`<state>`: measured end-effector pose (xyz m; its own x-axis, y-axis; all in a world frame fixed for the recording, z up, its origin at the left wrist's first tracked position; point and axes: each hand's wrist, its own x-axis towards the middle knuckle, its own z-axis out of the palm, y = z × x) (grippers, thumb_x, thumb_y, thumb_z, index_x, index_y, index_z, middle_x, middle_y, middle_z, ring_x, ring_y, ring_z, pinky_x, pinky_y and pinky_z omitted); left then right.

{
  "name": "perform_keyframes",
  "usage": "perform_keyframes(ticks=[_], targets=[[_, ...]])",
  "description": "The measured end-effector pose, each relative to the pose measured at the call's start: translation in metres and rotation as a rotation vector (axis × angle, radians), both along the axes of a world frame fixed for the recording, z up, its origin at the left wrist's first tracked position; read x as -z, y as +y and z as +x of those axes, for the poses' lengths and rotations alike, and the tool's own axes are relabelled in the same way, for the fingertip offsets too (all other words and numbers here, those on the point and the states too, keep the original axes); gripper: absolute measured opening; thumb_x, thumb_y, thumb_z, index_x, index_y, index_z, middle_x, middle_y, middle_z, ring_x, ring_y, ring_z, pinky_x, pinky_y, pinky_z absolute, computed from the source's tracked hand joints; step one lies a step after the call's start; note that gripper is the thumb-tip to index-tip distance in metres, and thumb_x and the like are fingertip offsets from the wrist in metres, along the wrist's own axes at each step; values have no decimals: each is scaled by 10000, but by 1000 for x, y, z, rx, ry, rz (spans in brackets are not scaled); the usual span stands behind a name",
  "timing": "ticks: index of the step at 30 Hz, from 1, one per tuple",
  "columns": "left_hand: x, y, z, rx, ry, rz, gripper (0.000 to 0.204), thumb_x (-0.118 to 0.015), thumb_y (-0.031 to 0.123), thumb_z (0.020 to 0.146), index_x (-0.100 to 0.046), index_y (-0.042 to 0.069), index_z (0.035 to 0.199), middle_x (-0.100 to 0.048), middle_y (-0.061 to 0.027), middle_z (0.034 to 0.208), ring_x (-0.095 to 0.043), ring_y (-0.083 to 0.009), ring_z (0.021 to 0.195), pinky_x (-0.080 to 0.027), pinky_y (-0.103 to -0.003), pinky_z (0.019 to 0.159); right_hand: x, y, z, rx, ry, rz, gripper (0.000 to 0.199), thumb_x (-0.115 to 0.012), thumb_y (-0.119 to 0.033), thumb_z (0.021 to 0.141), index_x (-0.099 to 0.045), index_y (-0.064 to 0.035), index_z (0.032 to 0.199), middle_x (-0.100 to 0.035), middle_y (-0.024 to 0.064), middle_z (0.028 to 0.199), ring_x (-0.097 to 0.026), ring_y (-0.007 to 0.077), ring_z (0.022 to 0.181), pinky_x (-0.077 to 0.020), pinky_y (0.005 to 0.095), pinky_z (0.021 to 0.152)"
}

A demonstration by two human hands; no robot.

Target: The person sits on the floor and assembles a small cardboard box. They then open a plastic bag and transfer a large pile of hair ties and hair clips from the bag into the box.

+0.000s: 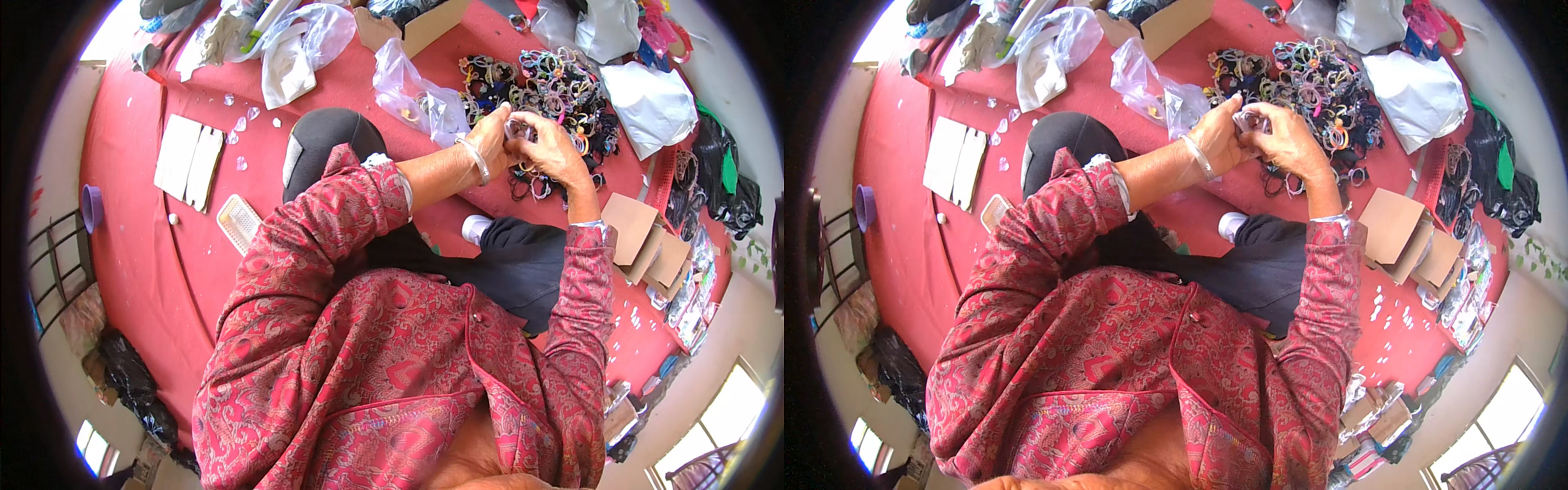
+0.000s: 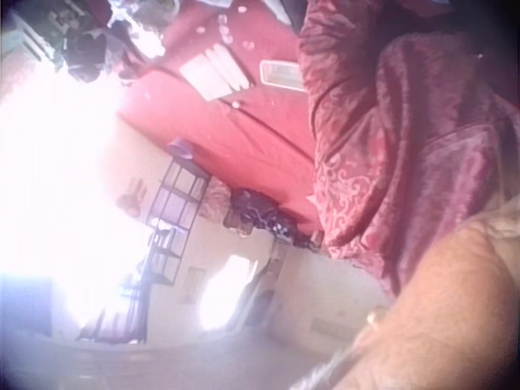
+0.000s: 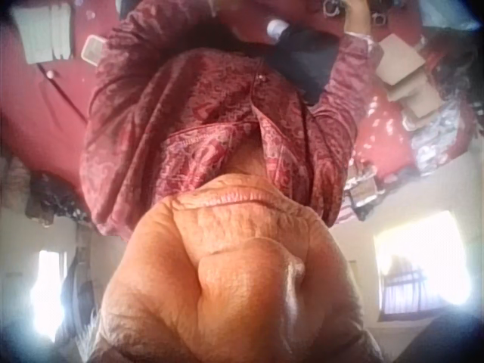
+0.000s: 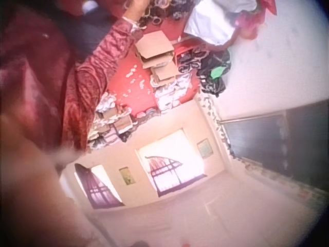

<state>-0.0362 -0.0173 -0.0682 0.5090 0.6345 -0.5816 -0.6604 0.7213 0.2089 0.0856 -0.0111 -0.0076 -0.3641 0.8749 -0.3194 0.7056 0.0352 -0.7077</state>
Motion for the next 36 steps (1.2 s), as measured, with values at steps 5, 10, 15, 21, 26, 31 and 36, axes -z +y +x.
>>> perform_keyframes(ticks=[5, 10, 15, 21, 26, 31, 36], targets=[[-16, 4, -14, 75, 131, 33, 373, -357, 364, 921, -514, 37, 1006, -585, -132, 911, -581, -235, 835, -469, -365, 806, 33, 20, 18, 199, 81, 146, 106, -598, -65, 729, -603, -12, 822, -619, 53, 705, -561, 106, 583, -444, 236, 508], [-28, 22, -47, 26, 22, 195, 279, -377, 169, 903, -501, -49, 1025, -585, -197, 1023, -577, -277, 958, -459, -351, 885, 15, 37, 1, 474, 764, -184, 97, -582, -61, 781, -551, -45, 872, -607, 36, 747, -553, 80, 546, -402, 172, 417], [-40, 54, -93, -136, 283, 394, 284, -395, 100, 877, -554, -106, 994, -607, -183, 975, -603, -261, 886, -483, -350, 835, 7, 49, -27, 563, 1198, -353, 55, -540, -4, 781, -561, -33, 822, -606, 84, 746, -558, 132, 563, -438, 236, 450], [-39, 75, -143, -264, 447, 599, 188, -489, 83, 837, -612, -51, 886, -625, -124, 847, -611, -189, 755, -522, -300, 694, 36, 53, -80, 501, 1621, -607, 101, -549, -16, 740, -547, -1, 840, -583, 135, 718, -525, 196, 521, -437, 280, 448], [-6, 91, -168, -248, 1408, 799, 252, -638, 190, 720, -597, -13, 862, -607, -157, 824, -611, -257, 728, -510, -347, 637, 57, 45, -88, 498, 1681, -737, 126, -546, -42, 717, -524, -6, 835, -572, 148, 686, -495, 231, 470, -407, 288, 429], [10, 66, -150, 417, 2219, 640, 599, -655, 331, 715, -374, 5, 1131, -524, -181, 1110, -548, -319, 1021, -468, -440, 795, 69, 26, -103, 501, 1689, -754, 158, -522, -84, 762, -537, 26, 874, -561, 122, 710, -473, 210, 572, -377, 290, 510], [43, 81, -172, 650, 2086, 530, 312, -556, 193, 779, -580, 47, 1055, -606, -155, 1068, -584, -295, 1012, -490, -418, 796, 95, 13, -131, 719, 1475, -803, 113, -459, -55, 804, -506, -12, 896, -580, 118, 750, -563, 233, 636, -482, 314, 552]])
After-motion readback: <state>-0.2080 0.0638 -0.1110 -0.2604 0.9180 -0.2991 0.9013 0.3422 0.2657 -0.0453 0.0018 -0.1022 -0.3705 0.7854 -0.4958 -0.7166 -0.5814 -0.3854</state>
